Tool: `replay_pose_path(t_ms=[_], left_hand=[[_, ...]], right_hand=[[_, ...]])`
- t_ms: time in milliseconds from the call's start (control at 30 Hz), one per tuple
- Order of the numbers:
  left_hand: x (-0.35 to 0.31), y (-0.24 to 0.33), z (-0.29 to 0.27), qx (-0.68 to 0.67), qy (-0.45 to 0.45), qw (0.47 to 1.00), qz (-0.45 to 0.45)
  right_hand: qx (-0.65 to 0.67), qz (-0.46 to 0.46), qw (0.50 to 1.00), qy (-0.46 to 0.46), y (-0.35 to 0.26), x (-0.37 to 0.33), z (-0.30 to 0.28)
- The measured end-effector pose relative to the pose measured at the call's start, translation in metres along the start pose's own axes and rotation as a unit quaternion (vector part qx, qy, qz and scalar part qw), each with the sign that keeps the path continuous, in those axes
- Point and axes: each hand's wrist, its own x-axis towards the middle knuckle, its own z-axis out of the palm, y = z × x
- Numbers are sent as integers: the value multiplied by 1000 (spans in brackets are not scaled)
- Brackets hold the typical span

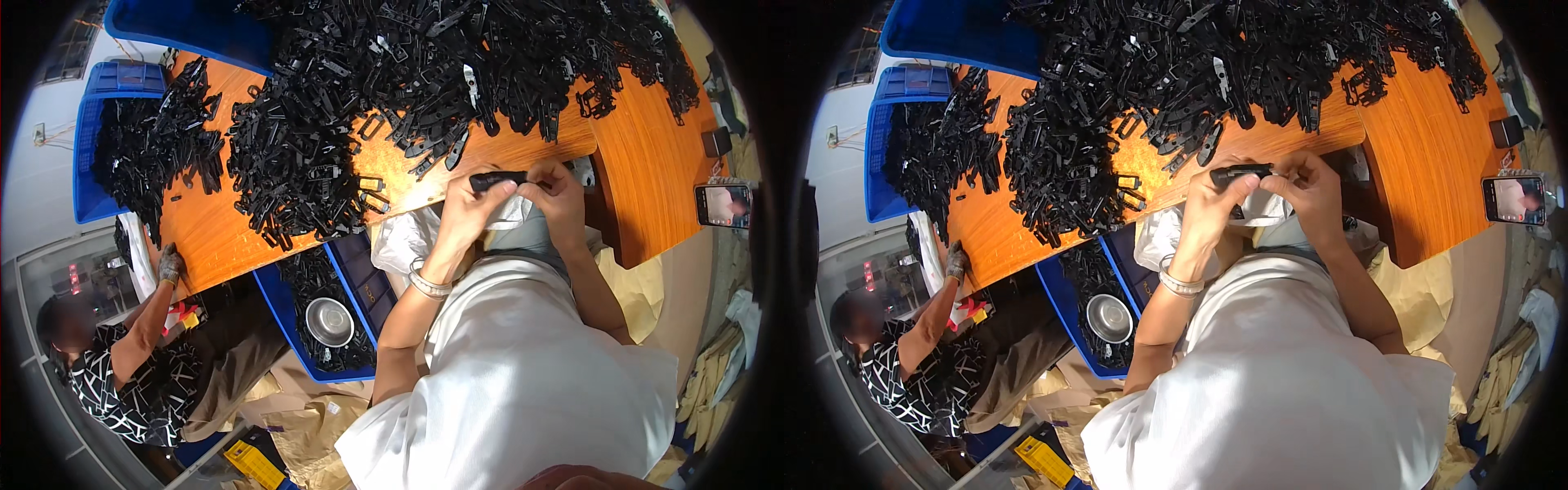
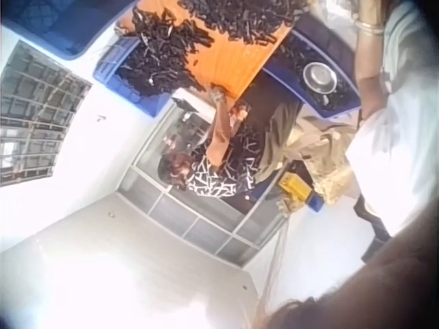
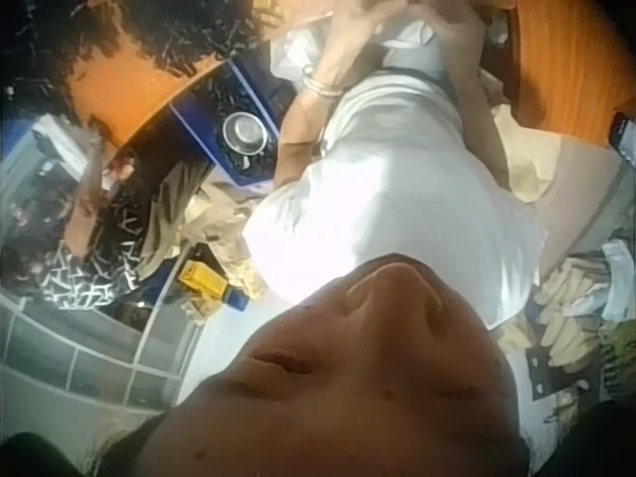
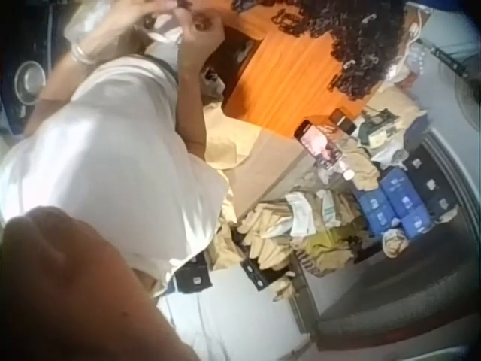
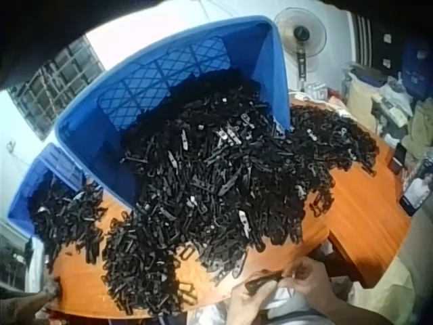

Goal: Inspecting small black components at a factory workstation.

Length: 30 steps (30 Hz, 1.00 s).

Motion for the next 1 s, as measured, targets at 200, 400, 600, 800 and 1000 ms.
replay_pose_path(t_ms=[200, 400, 600, 800, 1000], left_hand=[[4, 0, -4, 11, -38, 999, 26], [56, 19, -6, 202, -165, 956, 130], [175, 63, 5, 642, 110, 702, 289], [204, 65, 23, 734, 100, 657, 143], [188, 66, -6, 471, 195, 847, 151]], right_hand=[[27, 69, 996, -50, -11, 1, -5], [95, 62, 993, 18, 4, 11, -22], [118, 76, 989, 51, -1, 11, -27], [108, 99, 989, 30, 1, 6, -27], [125, 100, 987, 18, 10, 13, -31]])
